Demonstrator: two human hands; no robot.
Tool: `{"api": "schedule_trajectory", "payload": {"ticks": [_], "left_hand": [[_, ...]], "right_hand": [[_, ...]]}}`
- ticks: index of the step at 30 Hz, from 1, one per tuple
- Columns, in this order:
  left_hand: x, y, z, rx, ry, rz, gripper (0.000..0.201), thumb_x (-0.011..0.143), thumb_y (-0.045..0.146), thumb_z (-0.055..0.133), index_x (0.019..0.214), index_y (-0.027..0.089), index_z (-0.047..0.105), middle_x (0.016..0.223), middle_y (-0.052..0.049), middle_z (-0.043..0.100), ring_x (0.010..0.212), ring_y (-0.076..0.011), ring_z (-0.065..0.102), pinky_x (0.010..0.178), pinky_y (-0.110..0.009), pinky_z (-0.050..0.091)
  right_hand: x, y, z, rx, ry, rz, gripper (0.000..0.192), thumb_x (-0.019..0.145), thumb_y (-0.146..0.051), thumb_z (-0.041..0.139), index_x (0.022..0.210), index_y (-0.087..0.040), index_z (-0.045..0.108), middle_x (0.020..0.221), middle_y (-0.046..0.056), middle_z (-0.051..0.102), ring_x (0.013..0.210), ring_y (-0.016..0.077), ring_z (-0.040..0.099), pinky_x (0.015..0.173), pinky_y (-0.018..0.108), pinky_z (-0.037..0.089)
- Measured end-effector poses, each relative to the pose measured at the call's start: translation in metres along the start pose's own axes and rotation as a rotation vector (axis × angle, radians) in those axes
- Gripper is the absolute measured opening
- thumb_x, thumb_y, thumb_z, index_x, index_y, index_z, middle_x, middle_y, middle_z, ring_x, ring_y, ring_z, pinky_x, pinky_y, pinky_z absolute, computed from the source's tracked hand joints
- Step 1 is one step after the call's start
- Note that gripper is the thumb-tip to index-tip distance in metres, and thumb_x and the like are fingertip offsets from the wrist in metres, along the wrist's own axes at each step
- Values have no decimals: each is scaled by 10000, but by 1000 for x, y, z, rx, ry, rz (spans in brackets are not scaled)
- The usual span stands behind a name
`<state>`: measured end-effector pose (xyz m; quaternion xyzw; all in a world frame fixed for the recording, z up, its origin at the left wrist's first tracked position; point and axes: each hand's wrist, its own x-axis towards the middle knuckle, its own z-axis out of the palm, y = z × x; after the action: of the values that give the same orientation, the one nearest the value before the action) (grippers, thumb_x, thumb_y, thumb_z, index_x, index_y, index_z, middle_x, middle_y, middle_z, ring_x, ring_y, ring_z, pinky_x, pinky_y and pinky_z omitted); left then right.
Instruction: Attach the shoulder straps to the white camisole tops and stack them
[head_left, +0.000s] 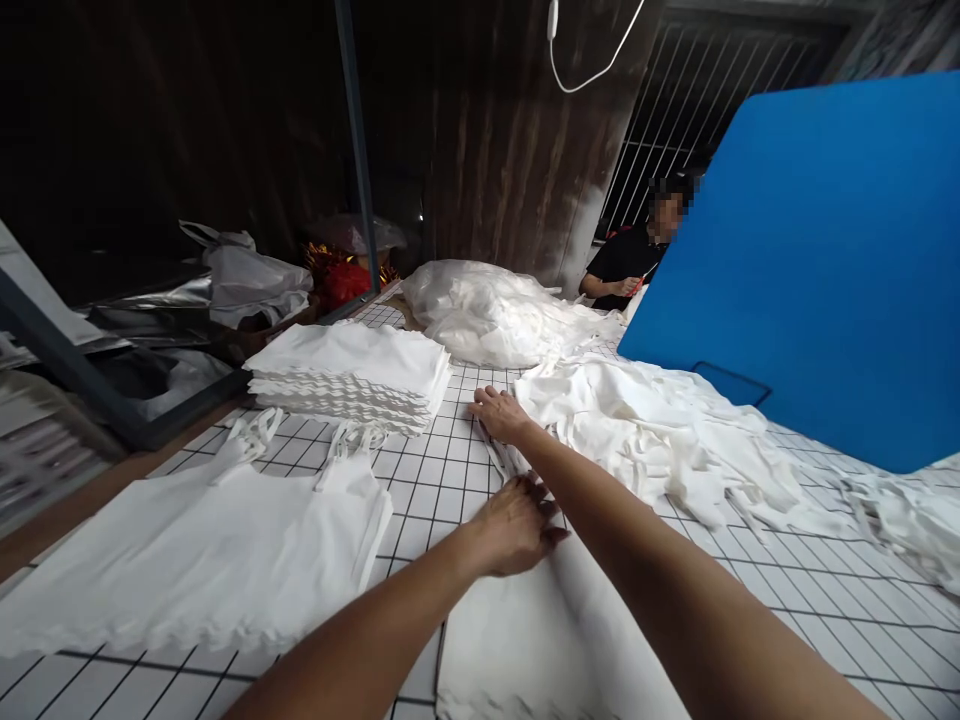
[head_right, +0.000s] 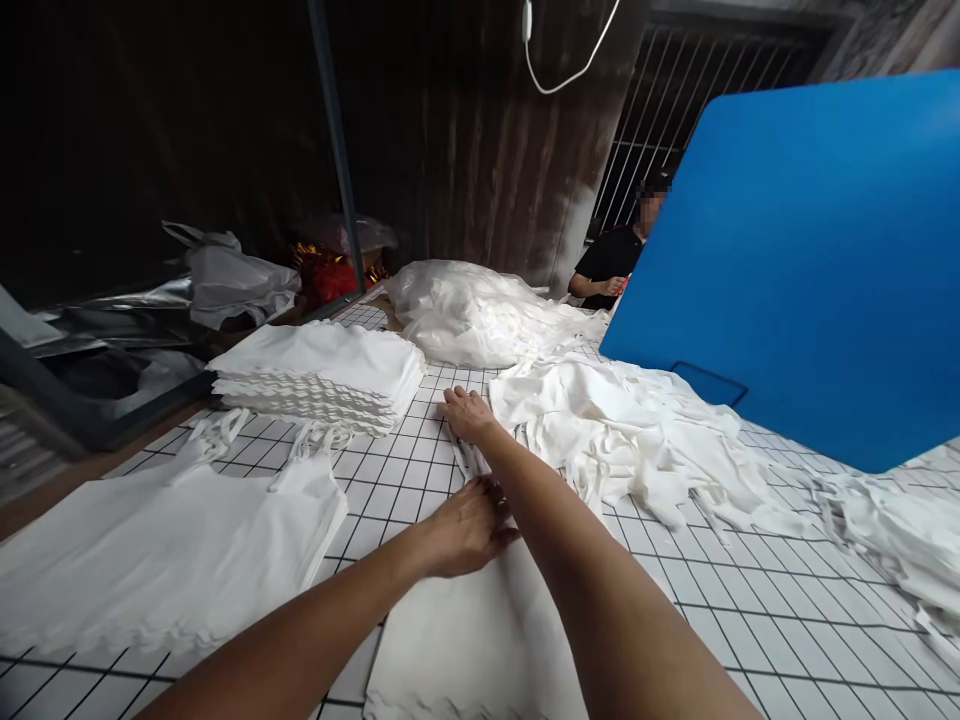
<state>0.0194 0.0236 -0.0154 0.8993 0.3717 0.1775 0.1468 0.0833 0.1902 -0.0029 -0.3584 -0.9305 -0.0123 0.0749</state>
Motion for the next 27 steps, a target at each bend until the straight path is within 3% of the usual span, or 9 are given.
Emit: {"api": "schedule_trajectory", "payload": {"ticks": [5,10,15,17,19,20,23,25,27], "left_hand": [[-2,-3,2,-18,-56,43,613,1006,515,263,1468,177,484,1539,-126,437,1471,-304,320,1249,-425,203],[-2,-9,9,-35,-171,-54,682,1005,582,184,1518,194,409,1640,-74,242,1538,-303,119,1263,-483,159],[0,-7,9,48,-156,-23,613,1024,528,230,1493,196,443,1611,-98,313,1517,-328,201,1219,-512,263],[1,-7,11,101,-121,0,565,1027,491,295,1466,184,474,1588,-118,359,1504,-328,241,1207,-492,285],[3,-10,14,145,-105,37,542,1027,466,327,1459,175,476,1578,-129,375,1497,-325,261,1207,-483,278],[4,-12,16,157,-101,54,537,1028,461,331,1460,174,470,1575,-133,379,1495,-325,265,1205,-487,276],[6,-15,19,164,-106,73,493,1020,443,371,1436,206,486,1571,-119,385,1483,-330,284,1176,-515,311],[7,-15,19,158,-101,86,417,1002,393,429,1364,225,549,1552,-93,415,1459,-321,328,1152,-505,348],[7,-13,19,167,-89,96,347,990,333,440,1252,192,620,1440,-97,540,1371,-292,450,1119,-458,394]], "right_hand": [[4,-6,-16,31,57,9,99,924,-128,517,852,-191,541,990,71,621,979,203,539,847,303,444],[-39,-11,-86,122,48,111,141,938,-181,406,925,-187,546,796,51,632,668,152,550,616,287,409],[-144,-28,-154,142,-189,144,60,866,-181,517,827,-168,561,689,32,618,546,113,471,501,267,309],[-180,-36,-167,326,-467,132,122,888,-269,563,823,-170,589,704,25,654,575,109,535,521,242,351],[-201,-40,-167,523,-656,149,230,911,-390,575,853,-170,606,744,32,693,632,122,608,566,231,412],[-207,-40,-162,581,-664,192,286,921,-444,561,859,-168,604,753,39,702,651,130,629,584,233,431],[-208,-42,-136,561,-468,414,395,927,-549,517,843,-169,585,748,50,697,635,141,619,575,246,426],[-199,-48,-116,494,-337,486,411,912,-576,529,846,-174,586,789,58,697,652,145,602,574,251,409],[-184,-55,-99,427,-236,509,380,909,-553,547,895,-177,597,879,72,705,723,161,610,598,255,408]]}}
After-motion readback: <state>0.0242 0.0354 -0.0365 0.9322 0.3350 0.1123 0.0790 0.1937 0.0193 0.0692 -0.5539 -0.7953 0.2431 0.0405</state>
